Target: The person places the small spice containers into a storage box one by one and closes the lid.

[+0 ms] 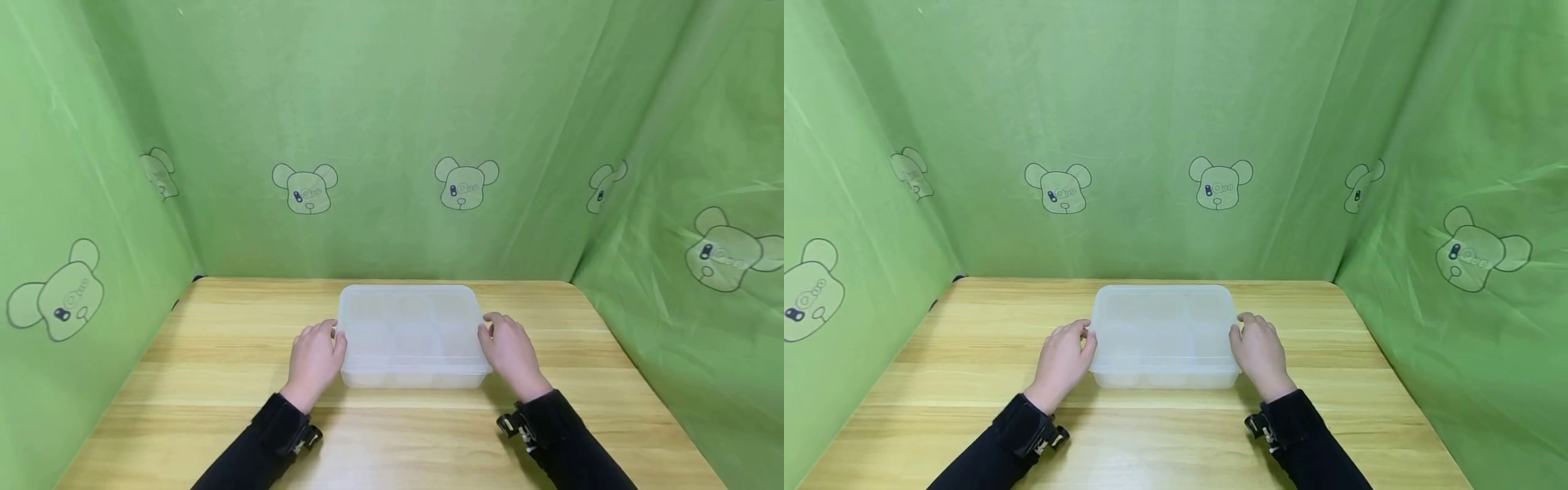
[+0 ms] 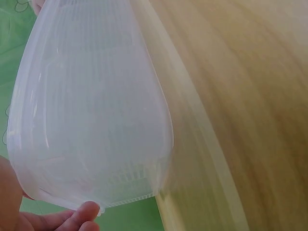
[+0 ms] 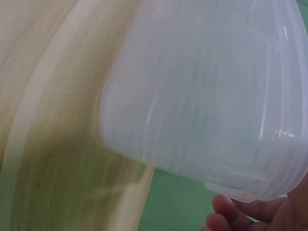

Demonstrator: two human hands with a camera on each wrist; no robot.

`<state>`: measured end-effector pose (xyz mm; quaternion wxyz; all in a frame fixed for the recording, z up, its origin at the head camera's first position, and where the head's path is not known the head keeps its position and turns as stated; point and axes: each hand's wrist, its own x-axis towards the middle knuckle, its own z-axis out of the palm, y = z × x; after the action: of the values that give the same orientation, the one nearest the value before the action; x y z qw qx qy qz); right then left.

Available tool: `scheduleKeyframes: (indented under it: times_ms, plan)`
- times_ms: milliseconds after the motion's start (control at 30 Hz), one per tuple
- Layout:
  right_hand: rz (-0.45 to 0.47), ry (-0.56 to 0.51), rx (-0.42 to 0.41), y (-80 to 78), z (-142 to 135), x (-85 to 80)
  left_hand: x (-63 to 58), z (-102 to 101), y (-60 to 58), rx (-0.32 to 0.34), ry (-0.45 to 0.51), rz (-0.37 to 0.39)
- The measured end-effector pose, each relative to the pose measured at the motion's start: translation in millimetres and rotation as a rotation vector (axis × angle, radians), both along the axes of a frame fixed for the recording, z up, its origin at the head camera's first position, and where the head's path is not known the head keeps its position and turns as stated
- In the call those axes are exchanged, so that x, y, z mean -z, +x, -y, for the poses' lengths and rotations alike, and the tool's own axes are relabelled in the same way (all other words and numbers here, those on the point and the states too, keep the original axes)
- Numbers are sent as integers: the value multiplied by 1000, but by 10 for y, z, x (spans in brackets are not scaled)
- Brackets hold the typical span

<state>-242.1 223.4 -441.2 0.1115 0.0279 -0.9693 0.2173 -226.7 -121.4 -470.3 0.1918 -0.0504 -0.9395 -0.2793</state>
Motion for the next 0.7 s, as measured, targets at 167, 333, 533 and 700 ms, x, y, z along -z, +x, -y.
scheduleKeyframes:
  times_ms: [167, 333, 533, 700]
  plan:
    - [64, -18, 9, -30, -17, 12, 4, 8, -16, -3, 21, 8]
    - [93, -37, 6, -34, -24, 11, 1, 14, -13, 3, 48, 12]
    - [107, -34, 7, -10, -9, -4, -15, 20, 20, 10, 52, 26]
    - [108, -36, 2, 28, 12, -23, -18, 29, 45, 12, 38, 18]
